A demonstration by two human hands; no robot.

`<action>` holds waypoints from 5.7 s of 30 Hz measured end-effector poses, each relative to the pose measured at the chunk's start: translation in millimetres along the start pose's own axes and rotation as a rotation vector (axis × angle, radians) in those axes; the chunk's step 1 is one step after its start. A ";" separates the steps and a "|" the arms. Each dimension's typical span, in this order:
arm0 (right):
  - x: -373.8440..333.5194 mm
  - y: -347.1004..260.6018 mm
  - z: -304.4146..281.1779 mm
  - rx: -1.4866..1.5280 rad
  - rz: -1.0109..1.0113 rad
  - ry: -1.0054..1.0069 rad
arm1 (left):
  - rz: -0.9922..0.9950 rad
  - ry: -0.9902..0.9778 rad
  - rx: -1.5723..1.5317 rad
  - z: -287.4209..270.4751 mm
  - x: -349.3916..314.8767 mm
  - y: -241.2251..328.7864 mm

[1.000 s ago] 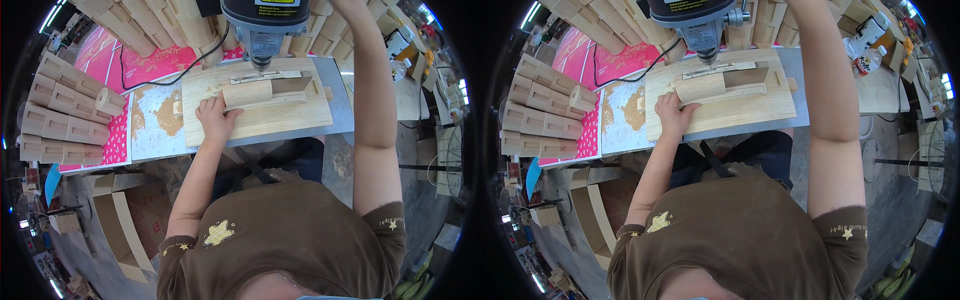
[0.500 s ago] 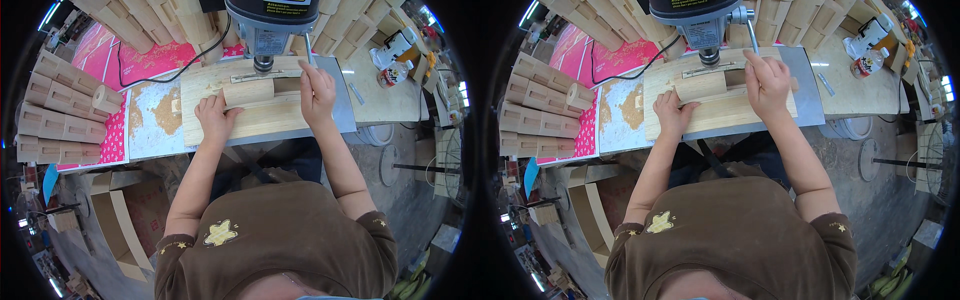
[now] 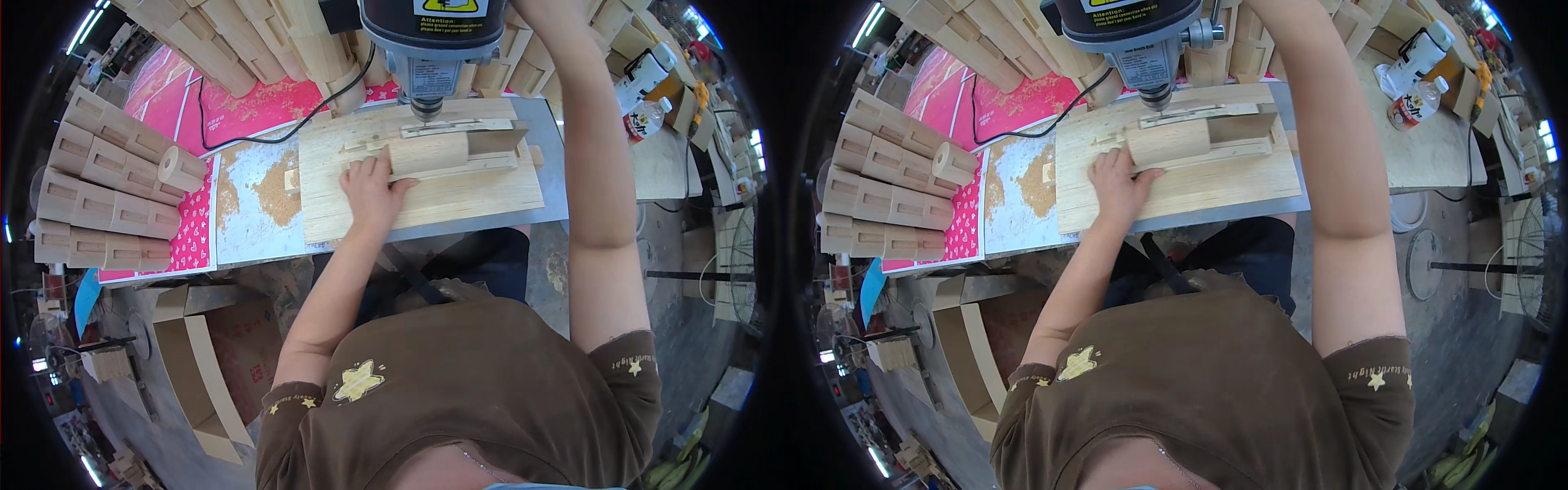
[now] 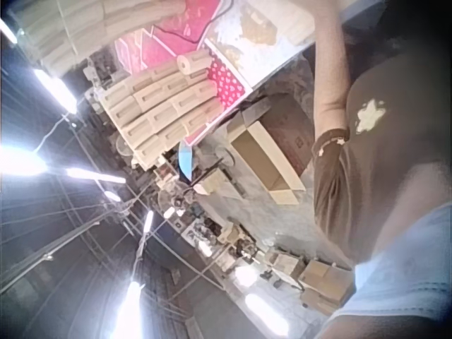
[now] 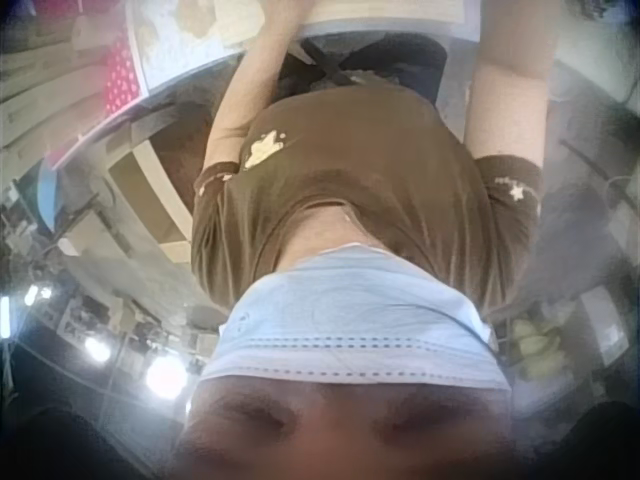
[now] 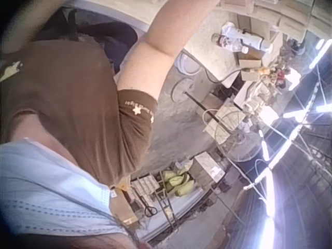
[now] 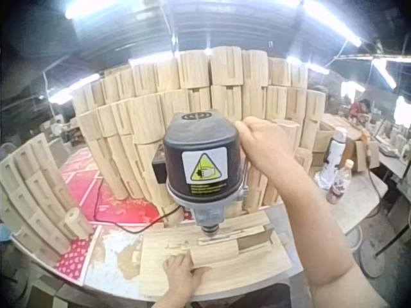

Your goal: The recorder uses a drill press to drill precision holes into the tops of cylindrical wooden blocks.

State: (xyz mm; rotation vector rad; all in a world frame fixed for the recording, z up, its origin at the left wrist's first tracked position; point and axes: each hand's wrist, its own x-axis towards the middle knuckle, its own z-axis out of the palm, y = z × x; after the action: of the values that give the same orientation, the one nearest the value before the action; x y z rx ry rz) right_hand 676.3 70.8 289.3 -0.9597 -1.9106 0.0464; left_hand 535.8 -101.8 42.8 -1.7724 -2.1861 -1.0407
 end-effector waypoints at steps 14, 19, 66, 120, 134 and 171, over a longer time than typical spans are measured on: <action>-151.9 15.5 15.2 0.318 -0.120 0.082 | 0.005 -0.002 0.011 1.2 11.3 -2.7; -171.9 59.2 58.6 0.335 -0.344 0.264 | 0.010 0.001 -0.019 9.7 13.2 1.7; -183.5 64.4 29.0 -0.027 -0.222 -0.563 | -0.950 -0.241 -1.054 -74.1 21.3 -30.7; -171.9 32.3 28.1 0.143 -0.239 0.028 | -0.051 0.033 -0.003 -13.9 -7.2 -28.1; 9.5 6.7 5.7 0.193 0.048 -0.125 | -0.009 0.016 -0.036 4.6 2.2 2.7; -68.1 58.7 27.0 0.523 0.101 -0.217 | -0.138 0.034 -0.329 2.8 7.2 -13.4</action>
State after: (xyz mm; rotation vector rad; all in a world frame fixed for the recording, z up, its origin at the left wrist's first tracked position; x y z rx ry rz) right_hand 706.3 77.4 200.5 -0.7089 -1.9001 0.6993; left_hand 522.4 -95.3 38.7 -1.7256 -2.2476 -1.5278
